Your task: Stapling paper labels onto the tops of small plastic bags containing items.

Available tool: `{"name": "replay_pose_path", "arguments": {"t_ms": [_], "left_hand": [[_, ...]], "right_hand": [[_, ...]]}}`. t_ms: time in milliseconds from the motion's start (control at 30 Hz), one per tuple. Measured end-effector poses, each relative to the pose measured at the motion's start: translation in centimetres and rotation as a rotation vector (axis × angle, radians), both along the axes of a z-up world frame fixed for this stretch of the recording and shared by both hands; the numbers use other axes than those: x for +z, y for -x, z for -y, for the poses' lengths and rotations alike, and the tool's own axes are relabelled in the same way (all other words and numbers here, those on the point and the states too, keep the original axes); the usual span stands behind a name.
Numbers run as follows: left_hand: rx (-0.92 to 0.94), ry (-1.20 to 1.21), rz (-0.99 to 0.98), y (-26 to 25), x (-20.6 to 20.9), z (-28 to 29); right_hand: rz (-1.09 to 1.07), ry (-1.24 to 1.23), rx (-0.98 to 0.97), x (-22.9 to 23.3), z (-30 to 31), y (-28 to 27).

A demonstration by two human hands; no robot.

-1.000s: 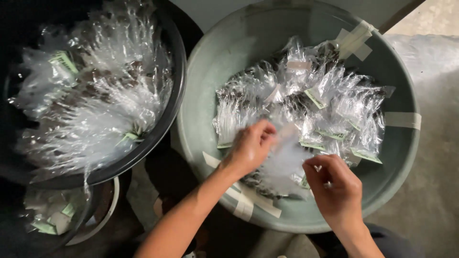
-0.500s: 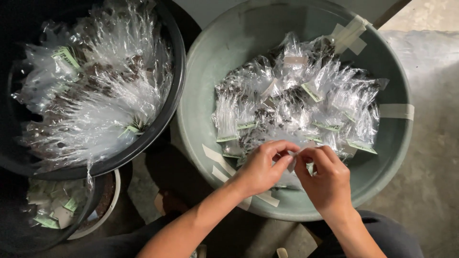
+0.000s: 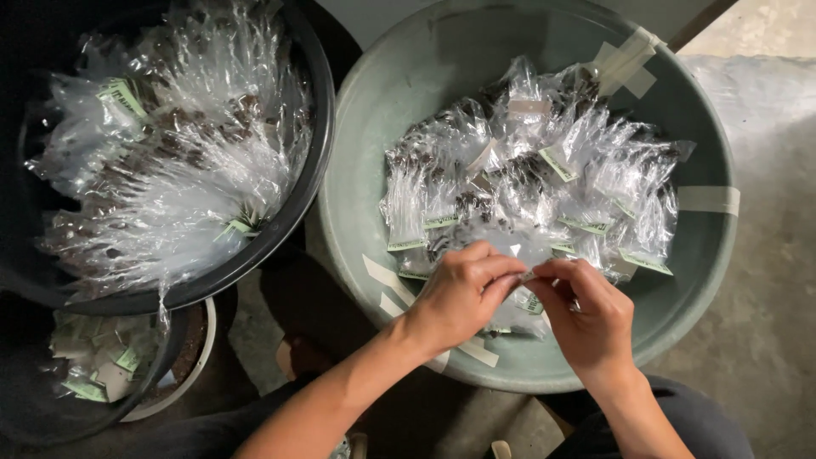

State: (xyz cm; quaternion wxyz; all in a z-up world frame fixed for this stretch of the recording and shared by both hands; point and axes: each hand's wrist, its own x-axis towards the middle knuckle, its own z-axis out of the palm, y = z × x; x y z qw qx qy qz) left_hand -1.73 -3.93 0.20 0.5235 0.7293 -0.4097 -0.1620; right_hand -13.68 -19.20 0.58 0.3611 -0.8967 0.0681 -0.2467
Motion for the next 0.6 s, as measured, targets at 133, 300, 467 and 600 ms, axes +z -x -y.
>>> {"name": "replay_pose_path", "arguments": {"t_ms": [133,300,467,600], "left_hand": [[-0.016,0.004,0.337,-0.6,0.5,0.0],[-0.042,0.129,0.514,-1.2,1.5,0.0],[-0.074,0.207,0.547,-1.8,1.2,-0.1],[-0.059,0.244,0.265,-2.4,1.5,-0.6]], "right_hand": [[-0.034,-0.016,-0.03,0.2,0.0,0.1],[-0.049,-0.071,-0.076,0.4,-0.1,0.4],[-0.177,-0.22,-0.016,1.5,0.1,0.4],[-0.234,-0.167,0.068,1.4,1.2,0.4]]}}
